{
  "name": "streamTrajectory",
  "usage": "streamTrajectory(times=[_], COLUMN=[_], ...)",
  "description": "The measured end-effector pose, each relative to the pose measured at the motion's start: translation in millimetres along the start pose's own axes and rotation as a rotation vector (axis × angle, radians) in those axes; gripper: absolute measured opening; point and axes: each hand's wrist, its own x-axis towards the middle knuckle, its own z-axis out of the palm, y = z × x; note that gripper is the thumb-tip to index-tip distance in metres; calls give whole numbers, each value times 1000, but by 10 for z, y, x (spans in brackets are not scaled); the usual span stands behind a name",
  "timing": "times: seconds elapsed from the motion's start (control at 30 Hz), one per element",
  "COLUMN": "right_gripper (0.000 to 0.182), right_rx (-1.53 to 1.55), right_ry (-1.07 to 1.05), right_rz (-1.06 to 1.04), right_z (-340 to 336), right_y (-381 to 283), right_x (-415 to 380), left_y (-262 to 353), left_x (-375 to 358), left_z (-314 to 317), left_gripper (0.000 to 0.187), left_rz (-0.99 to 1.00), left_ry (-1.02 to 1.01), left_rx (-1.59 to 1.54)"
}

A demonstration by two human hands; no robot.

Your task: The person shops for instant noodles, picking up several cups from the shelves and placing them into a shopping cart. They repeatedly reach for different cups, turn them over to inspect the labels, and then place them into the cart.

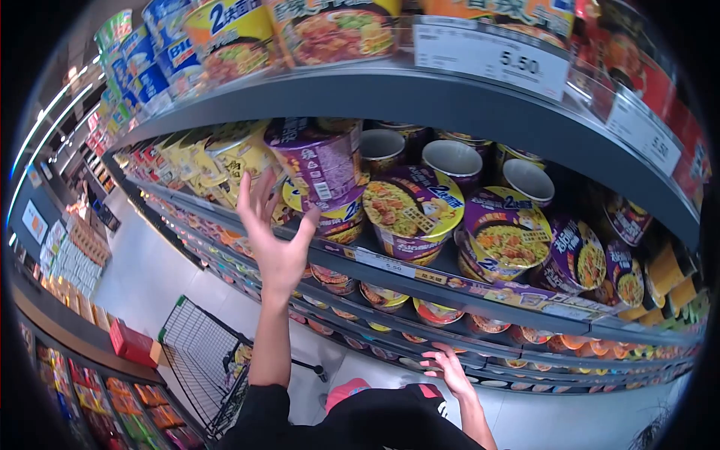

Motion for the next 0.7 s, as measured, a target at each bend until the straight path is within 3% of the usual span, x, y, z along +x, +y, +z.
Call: streamTrajectory(times=[0.07, 0.23, 0.33, 0.43, 0.47, 0.63, 0.7], right_gripper=[57, 54, 50, 51, 54, 50, 45], right_rx=[-94, -107, -110, -192, -231, -354, -426], right_ry=[-31, -57, -134, -262, -293, -370, -431], right_rz=[-1, 66, 139, 189, 213, 166, 149], right_z=[20, 266, 538, 745, 830, 1363, 1679], right_y=[-47, -54, 11, 149, 154, 194, 185], right_x=[79, 179, 262, 465, 493, 760, 793], left_y=[-68, -372, -785, -1041, -1206, -1120, -1042], left_x=[-270, -951, -1499, -2262, -2650, -3972, -4422], left_z=[-227, -1069, -1684, -2435, -2752, -3655, -3782], left_gripper=[94, 77, 70, 75, 83, 88, 81], left_rz=[-2, -441, -627, -722, -783, -1230, -1083], left_ry=[37, 126, 45, -200, -197, -330, -485], left_rx=[22, 11, 485, 1084, 1142, 1407, 1442])
